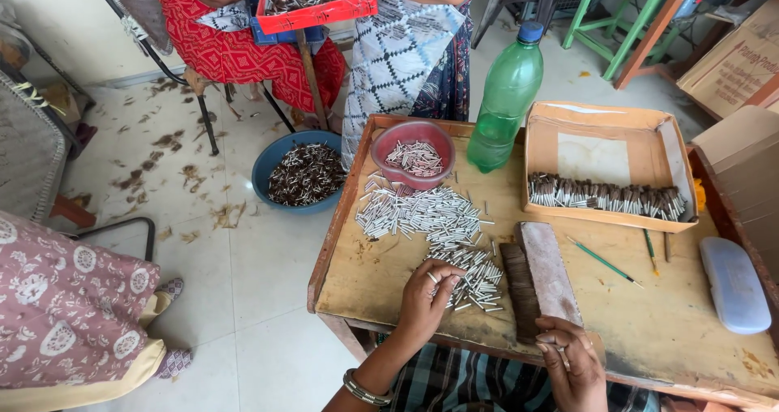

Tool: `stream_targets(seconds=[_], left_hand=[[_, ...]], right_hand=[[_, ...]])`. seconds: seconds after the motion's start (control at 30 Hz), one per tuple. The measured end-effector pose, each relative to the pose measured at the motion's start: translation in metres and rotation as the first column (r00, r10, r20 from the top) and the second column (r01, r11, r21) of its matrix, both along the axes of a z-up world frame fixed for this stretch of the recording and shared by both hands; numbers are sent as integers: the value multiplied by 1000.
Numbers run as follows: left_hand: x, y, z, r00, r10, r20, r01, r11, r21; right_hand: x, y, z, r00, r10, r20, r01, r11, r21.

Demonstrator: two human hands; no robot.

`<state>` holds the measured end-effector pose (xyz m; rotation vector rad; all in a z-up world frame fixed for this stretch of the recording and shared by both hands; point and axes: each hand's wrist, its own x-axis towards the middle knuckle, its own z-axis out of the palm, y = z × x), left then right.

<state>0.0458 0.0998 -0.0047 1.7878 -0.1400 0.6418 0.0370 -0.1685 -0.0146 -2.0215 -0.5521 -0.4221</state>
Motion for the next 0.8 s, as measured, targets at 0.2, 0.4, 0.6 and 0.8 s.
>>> stream_targets(seconds=[0.2,0.4,0.6,0.8], left_hand=[[-1,0,1,1000,3,23,-3,1000,20],[-1,0,3,999,6,31,-7,1000,26],[-2,-2,4,999,14,34,-16,999,44],[-2,-2,5,999,15,48,-18,998,58]], right_hand=[[-1,-1,-1,1000,15,16,-16,999,36],[-3,-2,-1,1000,7,-16,-6,1000,31],[-4,-5,-1,1000,27,13,-28,999,39],[-6,-8,-2,999,38,-7,-38,997,62]])
